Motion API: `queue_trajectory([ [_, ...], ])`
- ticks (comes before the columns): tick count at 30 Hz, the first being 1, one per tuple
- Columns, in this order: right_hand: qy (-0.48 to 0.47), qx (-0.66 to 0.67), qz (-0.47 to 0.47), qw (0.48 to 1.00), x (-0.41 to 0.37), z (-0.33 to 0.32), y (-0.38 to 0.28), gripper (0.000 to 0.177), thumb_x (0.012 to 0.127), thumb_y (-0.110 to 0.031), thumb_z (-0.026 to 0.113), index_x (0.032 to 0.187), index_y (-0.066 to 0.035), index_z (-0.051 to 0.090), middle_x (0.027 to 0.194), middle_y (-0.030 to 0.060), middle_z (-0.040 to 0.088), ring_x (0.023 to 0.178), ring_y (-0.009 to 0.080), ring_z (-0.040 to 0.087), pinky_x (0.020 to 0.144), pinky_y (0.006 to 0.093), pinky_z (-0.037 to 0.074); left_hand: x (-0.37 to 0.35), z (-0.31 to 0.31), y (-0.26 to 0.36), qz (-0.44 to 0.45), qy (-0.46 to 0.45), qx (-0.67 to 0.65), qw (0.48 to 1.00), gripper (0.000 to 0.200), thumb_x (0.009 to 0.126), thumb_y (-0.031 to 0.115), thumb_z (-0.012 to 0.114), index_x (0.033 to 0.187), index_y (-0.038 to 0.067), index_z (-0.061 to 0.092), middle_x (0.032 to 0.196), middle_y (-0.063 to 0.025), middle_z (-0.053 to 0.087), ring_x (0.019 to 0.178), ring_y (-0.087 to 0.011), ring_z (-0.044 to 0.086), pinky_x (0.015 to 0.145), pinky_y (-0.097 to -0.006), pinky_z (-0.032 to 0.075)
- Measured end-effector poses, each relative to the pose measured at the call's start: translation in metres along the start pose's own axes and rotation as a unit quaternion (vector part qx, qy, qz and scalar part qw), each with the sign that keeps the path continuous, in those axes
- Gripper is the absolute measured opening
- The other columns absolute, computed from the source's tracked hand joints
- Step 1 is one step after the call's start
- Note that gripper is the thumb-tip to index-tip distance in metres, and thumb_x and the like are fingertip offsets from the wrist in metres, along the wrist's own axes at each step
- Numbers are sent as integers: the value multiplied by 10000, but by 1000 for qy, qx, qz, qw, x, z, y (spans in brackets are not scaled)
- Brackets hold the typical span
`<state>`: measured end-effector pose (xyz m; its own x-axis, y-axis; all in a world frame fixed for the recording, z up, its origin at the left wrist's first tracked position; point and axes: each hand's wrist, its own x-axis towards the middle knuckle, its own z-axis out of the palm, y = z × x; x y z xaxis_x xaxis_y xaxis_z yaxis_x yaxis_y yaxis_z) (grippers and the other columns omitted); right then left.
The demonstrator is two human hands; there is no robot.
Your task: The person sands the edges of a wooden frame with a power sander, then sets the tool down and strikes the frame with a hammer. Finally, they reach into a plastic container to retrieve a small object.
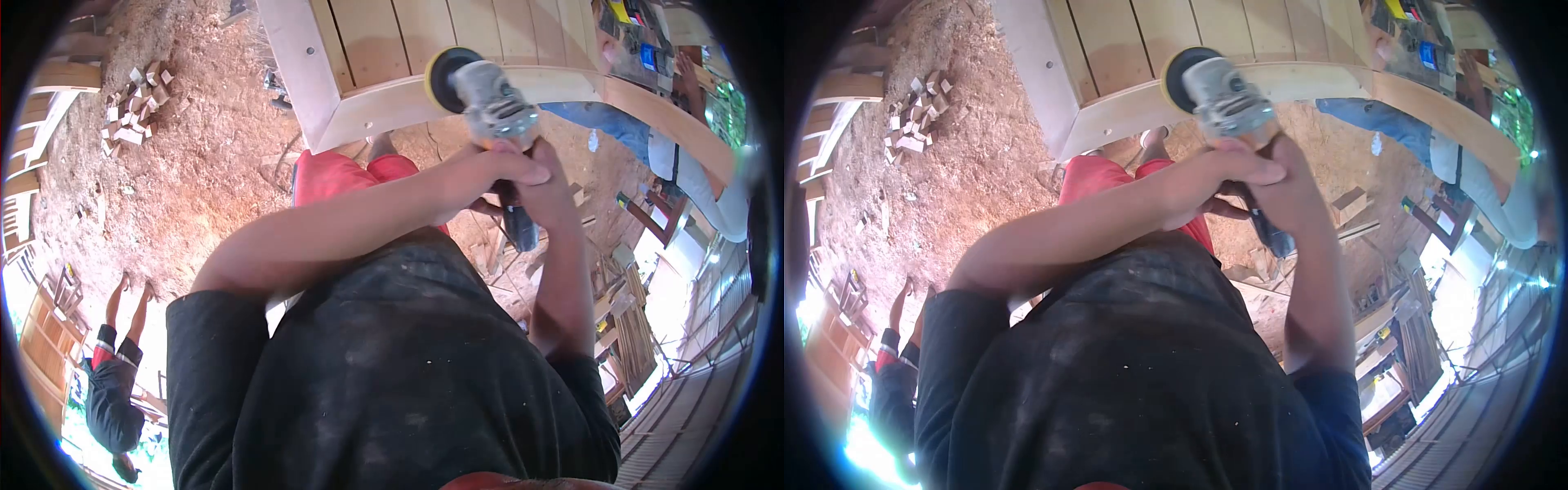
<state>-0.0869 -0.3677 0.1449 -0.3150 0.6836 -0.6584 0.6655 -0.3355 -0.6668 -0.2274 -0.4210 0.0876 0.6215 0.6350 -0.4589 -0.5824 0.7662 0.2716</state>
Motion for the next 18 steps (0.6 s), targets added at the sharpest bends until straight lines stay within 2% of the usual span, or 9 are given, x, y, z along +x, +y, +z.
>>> queue_trajectory([
  [2,-36,27,-52,998,1,26,-1,377,982,-248,710,1266,-15,628,1046,107,737,878,181,701,766,345,564,-27,-8,-7,23,47,-24,998,481,828,412,811,1159,109,640,980,-31,663,935,-165,651,855,-415,527],
  [4,-55,-30,-102,993,0,50,-11,454,949,-268,748,1269,18,600,1009,159,745,906,238,734,800,376,573,-48,-34,-20,16,34,-37,999,468,839,388,818,1164,99,647,1005,-39,660,982,-164,638,878,-407,521],
  [7,-91,-128,-12,988,-7,70,-29,374,969,-178,720,1271,11,606,1095,95,713,1003,138,654,897,335,536,-73,-47,-29,10,20,-85,996,421,852,338,822,1143,82,657,1029,-39,657,1047,-162,617,903,-414,517],
  [10,-57,-126,-16,990,-9,70,-20,379,967,-185,720,1265,16,600,1083,96,717,990,150,670,864,339,548,-74,-42,-24,18,5,-104,994,351,861,278,813,1114,84,668,1033,-38,656,1106,-157,593,927,-441,510],
  [12,-25,-83,-46,995,-9,64,-14,446,948,-239,747,1258,36,583,1007,122,737,950,182,714,824,354,566,-58,-41,-20,7,-18,-81,997,352,860,272,810,1123,88,664,1043,-40,655,1107,-157,595,928,-439,510],
  [13,-5,-51,-67,996,-8,59,-13,497,935,-277,766,1254,50,571,954,139,751,924,203,743,801,364,577,-54,-29,-18,15,8,-86,996,366,856,290,809,1131,98,660,1070,-40,655,1116,-165,594,930,-446,506],
  [16,-17,31,-24,999,-10,46,-15,485,935,-265,770,1250,47,574,981,131,753,940,159,731,799,348,579,-47,-21,-8,-4,8,-66,998,387,857,294,808,1153,101,649,1083,-39,657,1131,-167,593,944,-453,498],
  [17,-23,36,-25,999,-9,48,-18,542,913,-314,793,1248,51,573,1001,165,747,959,224,744,813,368,577,-49,-22,-7,-5,11,-67,998,418,857,266,808,1198,102,631,1128,-42,648,1136,-171,599,953,-424,493],
  [18,-31,-10,-38,999,-7,52,-18,568,905,-334,798,1252,52,568,1004,177,744,960,253,745,818,376,576,-50,-28,-12,0,0,-74,997,426,858,258,806,1209,99,625,1140,-45,644,1136,-173,600,957,-414,493],
])
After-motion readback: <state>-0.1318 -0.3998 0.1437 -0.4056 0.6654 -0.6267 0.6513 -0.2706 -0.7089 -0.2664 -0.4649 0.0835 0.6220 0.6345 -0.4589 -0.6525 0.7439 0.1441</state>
